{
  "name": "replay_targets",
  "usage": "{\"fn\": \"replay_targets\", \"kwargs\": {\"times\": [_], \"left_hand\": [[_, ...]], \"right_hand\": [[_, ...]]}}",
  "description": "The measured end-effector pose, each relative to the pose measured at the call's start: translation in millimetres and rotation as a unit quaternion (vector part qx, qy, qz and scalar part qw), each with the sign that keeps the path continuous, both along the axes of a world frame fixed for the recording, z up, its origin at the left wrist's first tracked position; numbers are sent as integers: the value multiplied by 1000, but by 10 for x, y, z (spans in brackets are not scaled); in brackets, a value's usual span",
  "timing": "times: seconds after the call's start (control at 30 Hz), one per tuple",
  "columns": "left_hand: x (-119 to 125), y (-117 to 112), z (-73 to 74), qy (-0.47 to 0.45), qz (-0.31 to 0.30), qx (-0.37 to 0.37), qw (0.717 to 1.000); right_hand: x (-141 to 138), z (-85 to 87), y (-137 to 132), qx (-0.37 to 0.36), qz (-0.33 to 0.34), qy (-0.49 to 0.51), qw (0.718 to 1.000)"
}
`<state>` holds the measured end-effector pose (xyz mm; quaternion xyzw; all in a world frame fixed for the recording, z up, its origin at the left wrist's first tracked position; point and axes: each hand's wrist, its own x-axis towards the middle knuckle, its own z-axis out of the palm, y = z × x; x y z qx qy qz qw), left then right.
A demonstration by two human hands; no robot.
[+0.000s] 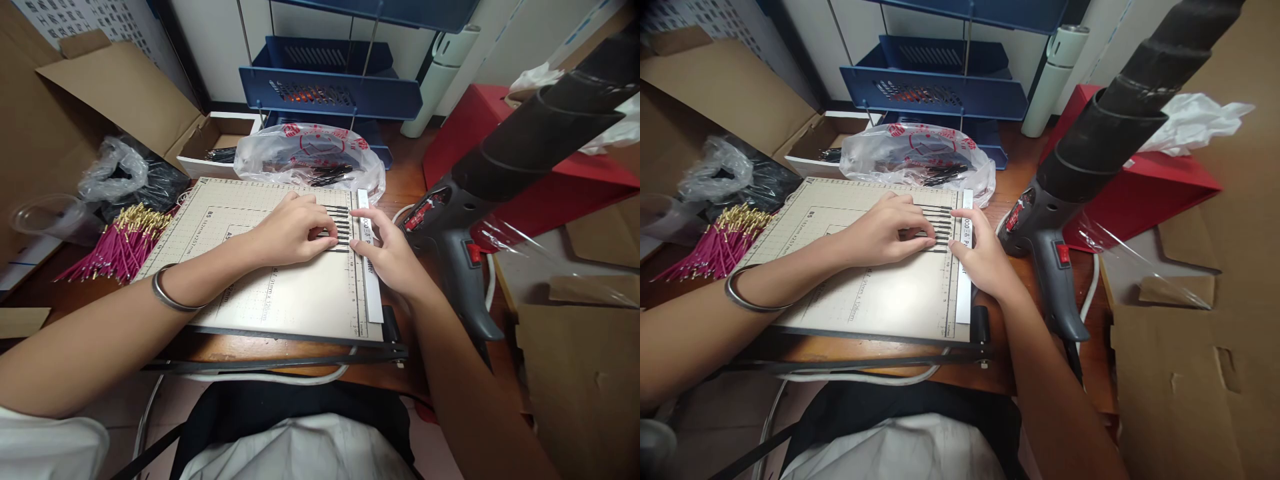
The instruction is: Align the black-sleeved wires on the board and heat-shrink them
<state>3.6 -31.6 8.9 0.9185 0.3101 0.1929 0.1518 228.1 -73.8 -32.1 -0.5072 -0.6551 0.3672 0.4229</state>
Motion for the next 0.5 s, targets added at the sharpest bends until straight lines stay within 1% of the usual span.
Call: {"fn": "replay_targets", "kwargs": {"times": [0.17, 0.3, 0.5], "left_hand": [[-3, -7, 0, 4, -1, 0, 1000], [-7, -12, -12, -8, 6, 24, 1000], [-33, -4, -27, -31, 18, 57, 998]], "right_hand": [[10, 4, 2, -9, 4, 9, 1000], [1, 3, 6, -24, 4, 28, 999], [-44, 4, 8, -61, -19, 101, 993]]}}
